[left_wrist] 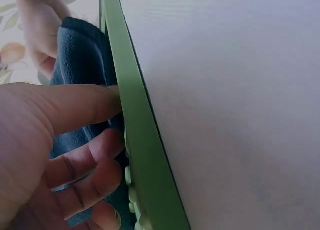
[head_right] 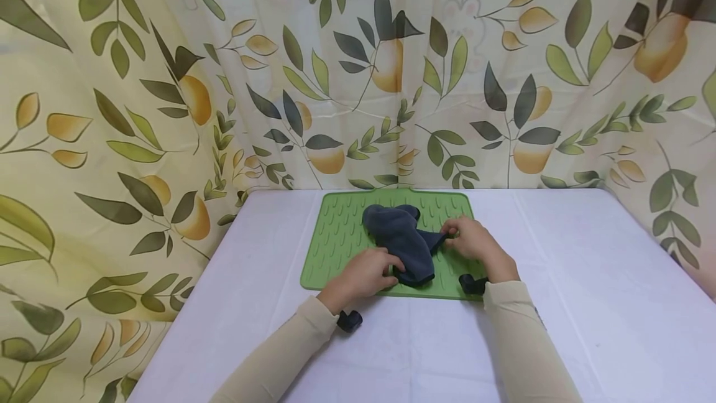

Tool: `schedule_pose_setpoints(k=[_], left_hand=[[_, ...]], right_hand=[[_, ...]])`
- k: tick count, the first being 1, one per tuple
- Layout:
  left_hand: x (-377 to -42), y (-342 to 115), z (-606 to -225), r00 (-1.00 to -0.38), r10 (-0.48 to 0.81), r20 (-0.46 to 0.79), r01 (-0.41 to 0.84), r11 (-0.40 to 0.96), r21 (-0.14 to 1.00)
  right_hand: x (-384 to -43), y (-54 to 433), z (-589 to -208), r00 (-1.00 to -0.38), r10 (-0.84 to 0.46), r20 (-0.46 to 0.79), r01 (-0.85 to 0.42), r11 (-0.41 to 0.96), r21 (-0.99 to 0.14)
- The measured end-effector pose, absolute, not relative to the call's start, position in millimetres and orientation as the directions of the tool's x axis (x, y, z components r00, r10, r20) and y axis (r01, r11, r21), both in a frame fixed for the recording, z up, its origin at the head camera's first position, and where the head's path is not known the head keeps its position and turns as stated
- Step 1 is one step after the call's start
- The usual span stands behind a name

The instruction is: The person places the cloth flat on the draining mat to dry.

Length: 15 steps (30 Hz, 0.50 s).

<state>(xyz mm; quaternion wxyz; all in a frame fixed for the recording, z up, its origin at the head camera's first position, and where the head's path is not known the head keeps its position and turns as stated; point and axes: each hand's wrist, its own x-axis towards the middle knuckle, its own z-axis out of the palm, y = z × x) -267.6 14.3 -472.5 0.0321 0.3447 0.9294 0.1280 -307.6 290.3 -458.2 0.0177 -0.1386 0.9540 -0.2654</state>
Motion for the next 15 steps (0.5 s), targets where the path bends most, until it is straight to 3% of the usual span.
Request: schedule_pose_setpoints(k=[15], left_hand=[[-267.3, 18.8, -471.4, -0.763, 0.638, 0.103, 0.646, 0.758, 0.091]], right_hand=[[-304.6, 291.7, -450.7, -0.965, -0.262, 0.031, -0.238, 0.816, -0.526]])
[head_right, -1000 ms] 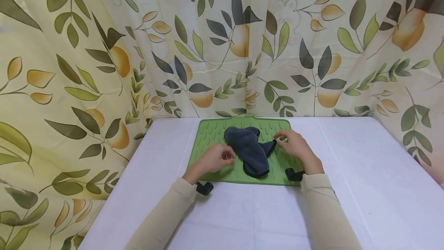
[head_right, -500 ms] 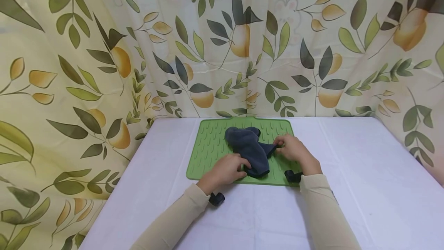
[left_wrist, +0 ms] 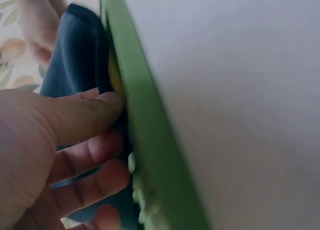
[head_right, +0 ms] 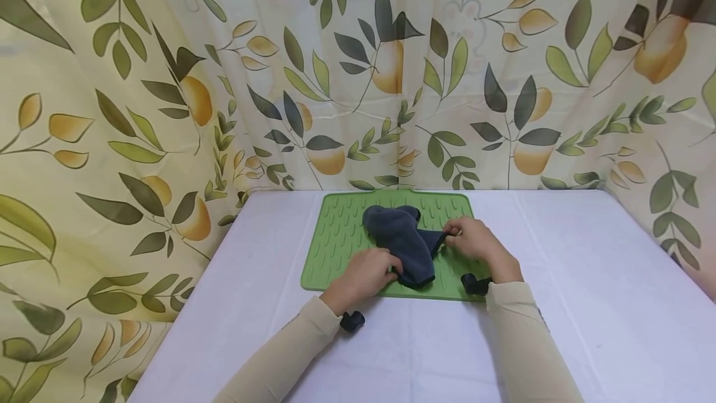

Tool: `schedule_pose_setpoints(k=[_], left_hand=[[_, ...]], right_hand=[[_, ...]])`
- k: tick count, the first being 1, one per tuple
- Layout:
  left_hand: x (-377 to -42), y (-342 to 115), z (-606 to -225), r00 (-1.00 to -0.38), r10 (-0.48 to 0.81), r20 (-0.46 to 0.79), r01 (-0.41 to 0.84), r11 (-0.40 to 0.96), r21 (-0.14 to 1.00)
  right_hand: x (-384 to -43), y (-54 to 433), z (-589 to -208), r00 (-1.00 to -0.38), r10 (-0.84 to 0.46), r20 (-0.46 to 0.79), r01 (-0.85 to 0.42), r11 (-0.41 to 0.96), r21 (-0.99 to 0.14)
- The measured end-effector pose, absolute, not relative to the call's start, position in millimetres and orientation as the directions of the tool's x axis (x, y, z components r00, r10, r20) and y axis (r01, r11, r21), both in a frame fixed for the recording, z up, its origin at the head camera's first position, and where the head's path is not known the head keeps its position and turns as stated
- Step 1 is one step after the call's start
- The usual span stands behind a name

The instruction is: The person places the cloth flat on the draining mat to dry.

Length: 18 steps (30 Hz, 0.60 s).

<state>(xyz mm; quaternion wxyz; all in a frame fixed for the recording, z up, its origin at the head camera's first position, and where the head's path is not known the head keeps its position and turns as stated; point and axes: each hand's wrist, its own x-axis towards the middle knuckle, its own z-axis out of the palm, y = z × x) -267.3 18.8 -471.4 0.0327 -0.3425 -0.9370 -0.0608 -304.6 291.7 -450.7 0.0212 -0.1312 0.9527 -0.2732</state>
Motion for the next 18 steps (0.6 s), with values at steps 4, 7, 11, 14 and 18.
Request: schedule_pose_setpoints(k=[4, 7, 11, 14, 18], left_hand=[[-275, 9, -467, -0.776, 0.623, 0.103, 0.631, 0.768, 0.108], [-283, -5, -460, -0.794, 0.6, 0.099, 0.608, 0.783, 0.132], [-295, -30, -450, -0.832, 0.546, 0.097, 0.554, 0.811, 0.187], [-301, -48, -441, -0.865, 0.495, 0.081, 0.5, 0.837, 0.22], [-306, -66, -431, -0.894, 0.446, 0.048, 0.442, 0.858, 0.26]], right_hand=[[-304, 297, -448, -0.965, -0.253, 0.066, -0.25, 0.818, -0.518], [-302, 303, -446, -0.97, -0.229, 0.075, -0.234, 0.819, -0.524], [-298, 312, -442, -0.978, -0.204, 0.054, -0.199, 0.809, -0.553], [-296, 319, -440, -0.978, -0.201, 0.06, -0.199, 0.798, -0.569], [-294, 324, -437, -0.973, -0.215, 0.079, -0.219, 0.771, -0.599]])
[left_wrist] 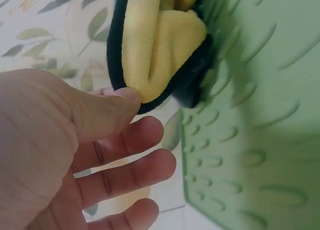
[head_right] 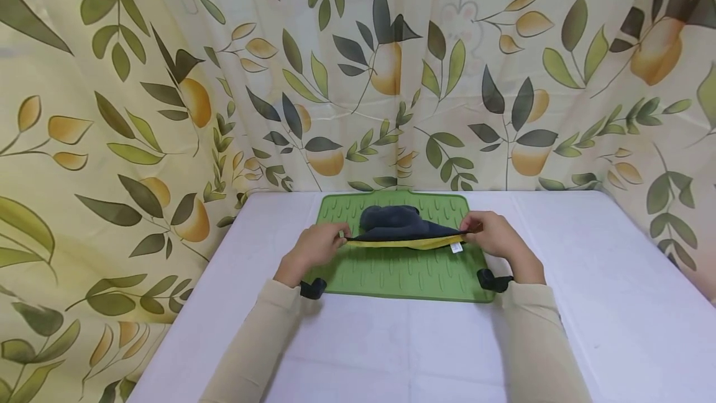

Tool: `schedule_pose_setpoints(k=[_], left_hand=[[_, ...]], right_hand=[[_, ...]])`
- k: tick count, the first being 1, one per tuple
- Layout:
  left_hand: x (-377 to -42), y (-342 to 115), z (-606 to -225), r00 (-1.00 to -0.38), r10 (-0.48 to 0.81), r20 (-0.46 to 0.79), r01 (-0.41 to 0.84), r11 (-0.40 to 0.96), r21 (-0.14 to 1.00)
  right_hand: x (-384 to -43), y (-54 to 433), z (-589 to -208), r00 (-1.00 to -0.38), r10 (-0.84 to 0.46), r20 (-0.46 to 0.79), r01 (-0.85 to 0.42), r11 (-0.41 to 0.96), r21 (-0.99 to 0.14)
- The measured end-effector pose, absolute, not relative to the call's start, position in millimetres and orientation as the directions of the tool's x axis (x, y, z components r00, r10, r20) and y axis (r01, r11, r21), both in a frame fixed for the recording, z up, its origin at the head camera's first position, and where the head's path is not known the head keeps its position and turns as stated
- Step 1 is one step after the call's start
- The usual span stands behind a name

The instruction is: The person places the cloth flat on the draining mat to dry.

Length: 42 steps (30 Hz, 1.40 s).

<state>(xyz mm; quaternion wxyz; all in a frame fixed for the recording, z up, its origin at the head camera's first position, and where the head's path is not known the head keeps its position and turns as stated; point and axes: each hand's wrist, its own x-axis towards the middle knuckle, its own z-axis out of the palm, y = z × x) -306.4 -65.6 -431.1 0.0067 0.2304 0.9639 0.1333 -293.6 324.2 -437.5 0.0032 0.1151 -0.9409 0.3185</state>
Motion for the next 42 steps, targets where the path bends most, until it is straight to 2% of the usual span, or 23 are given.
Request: schedule_pose_setpoints(k=[14, 18, 22, 30, 33, 35, 38, 42], left_hand=[[-319, -112, -410, -0.902, 0.401, 0.161, 0.43, 0.808, 0.402], [-319, -119, -409, -0.893, 0.441, 0.09, 0.431, 0.78, 0.454], [-320, -121, -413, -0.869, 0.493, -0.031, 0.412, 0.758, 0.506], [-318, -118, -422, -0.792, 0.573, -0.208, 0.4, 0.746, 0.532], [-316, -118, -425, -0.775, 0.576, -0.26, 0.383, 0.755, 0.532], [-317, -117, -427, -0.761, 0.584, -0.284, 0.375, 0.752, 0.542], [-319, -115, -433, -0.758, 0.594, -0.271, 0.383, 0.741, 0.552], [-325, -105, -443, -0.824, 0.542, -0.165, 0.397, 0.76, 0.515]], right_hand=[[-290, 311, -430, -0.944, -0.293, 0.149, -0.319, 0.702, -0.637], [-291, 309, -428, -0.945, -0.304, 0.121, -0.309, 0.705, -0.638], [-291, 310, -430, -0.938, -0.346, 0.022, -0.277, 0.708, -0.649], [-292, 311, -437, -0.859, -0.483, -0.17, -0.247, 0.682, -0.688], [-291, 312, -437, -0.842, -0.493, -0.219, -0.22, 0.685, -0.695], [-291, 310, -437, -0.853, -0.487, -0.189, -0.233, 0.679, -0.696], [-293, 304, -436, -0.902, -0.419, -0.106, -0.246, 0.699, -0.672], [-297, 290, -442, -0.946, -0.325, 0.002, -0.258, 0.747, -0.613]])
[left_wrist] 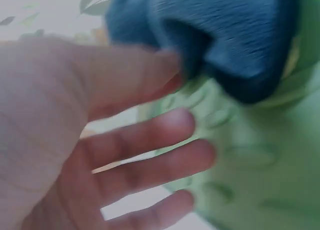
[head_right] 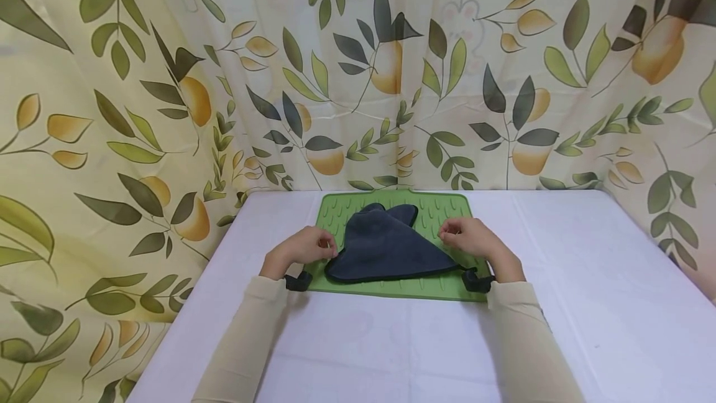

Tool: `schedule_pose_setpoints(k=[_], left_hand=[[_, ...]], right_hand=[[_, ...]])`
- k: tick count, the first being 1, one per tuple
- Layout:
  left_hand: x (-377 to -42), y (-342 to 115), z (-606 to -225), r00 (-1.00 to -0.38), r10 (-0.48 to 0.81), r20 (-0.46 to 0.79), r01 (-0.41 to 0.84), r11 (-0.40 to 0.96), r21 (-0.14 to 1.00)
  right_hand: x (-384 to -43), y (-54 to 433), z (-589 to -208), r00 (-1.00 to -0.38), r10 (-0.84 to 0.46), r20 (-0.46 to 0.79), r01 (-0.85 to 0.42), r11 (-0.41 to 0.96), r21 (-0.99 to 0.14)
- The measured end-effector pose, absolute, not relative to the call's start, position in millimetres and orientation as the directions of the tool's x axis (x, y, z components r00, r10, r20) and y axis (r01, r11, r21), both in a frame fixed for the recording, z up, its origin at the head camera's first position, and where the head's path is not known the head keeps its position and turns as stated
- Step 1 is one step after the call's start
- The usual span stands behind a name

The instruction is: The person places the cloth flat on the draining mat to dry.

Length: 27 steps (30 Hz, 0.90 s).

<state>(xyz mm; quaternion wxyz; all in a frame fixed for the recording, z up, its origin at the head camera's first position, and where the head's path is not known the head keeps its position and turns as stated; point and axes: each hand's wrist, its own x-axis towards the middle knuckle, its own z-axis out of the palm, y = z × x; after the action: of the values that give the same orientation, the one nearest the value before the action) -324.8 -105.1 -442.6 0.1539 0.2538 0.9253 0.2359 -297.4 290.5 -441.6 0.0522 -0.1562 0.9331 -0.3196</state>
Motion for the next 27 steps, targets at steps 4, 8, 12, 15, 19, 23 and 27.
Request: schedule_pose_setpoints(k=[4, 8, 12, 15, 19, 23, 27], left_hand=[[-326, -91, -454, -0.899, 0.429, -0.085, 0.356, 0.831, 0.427], [-325, -82, -461, -0.929, 0.366, -0.062, 0.325, 0.882, 0.342], [-324, -78, -463, -0.927, 0.368, -0.068, 0.329, 0.889, 0.318], [-322, -76, -461, -0.923, 0.376, -0.082, 0.332, 0.886, 0.323], [-321, -76, -460, -0.921, 0.377, -0.098, 0.327, 0.885, 0.331], [-321, -75, -462, -0.923, 0.373, -0.099, 0.322, 0.885, 0.336], [-321, -76, -463, -0.923, 0.373, -0.091, 0.324, 0.885, 0.334]], right_hand=[[-301, 271, -449, -0.961, -0.271, 0.053, -0.253, 0.787, -0.563], [-303, 254, -456, -0.965, -0.26, 0.028, -0.237, 0.825, -0.513], [-303, 243, -460, -0.963, -0.268, -0.009, -0.229, 0.842, -0.489], [-302, 241, -460, -0.963, -0.268, -0.038, -0.214, 0.841, -0.497], [-300, 239, -458, -0.956, -0.281, -0.083, -0.201, 0.837, -0.508], [-298, 237, -456, -0.943, -0.311, -0.115, -0.215, 0.837, -0.502], [-298, 236, -456, -0.928, -0.349, -0.132, -0.239, 0.828, -0.507]])
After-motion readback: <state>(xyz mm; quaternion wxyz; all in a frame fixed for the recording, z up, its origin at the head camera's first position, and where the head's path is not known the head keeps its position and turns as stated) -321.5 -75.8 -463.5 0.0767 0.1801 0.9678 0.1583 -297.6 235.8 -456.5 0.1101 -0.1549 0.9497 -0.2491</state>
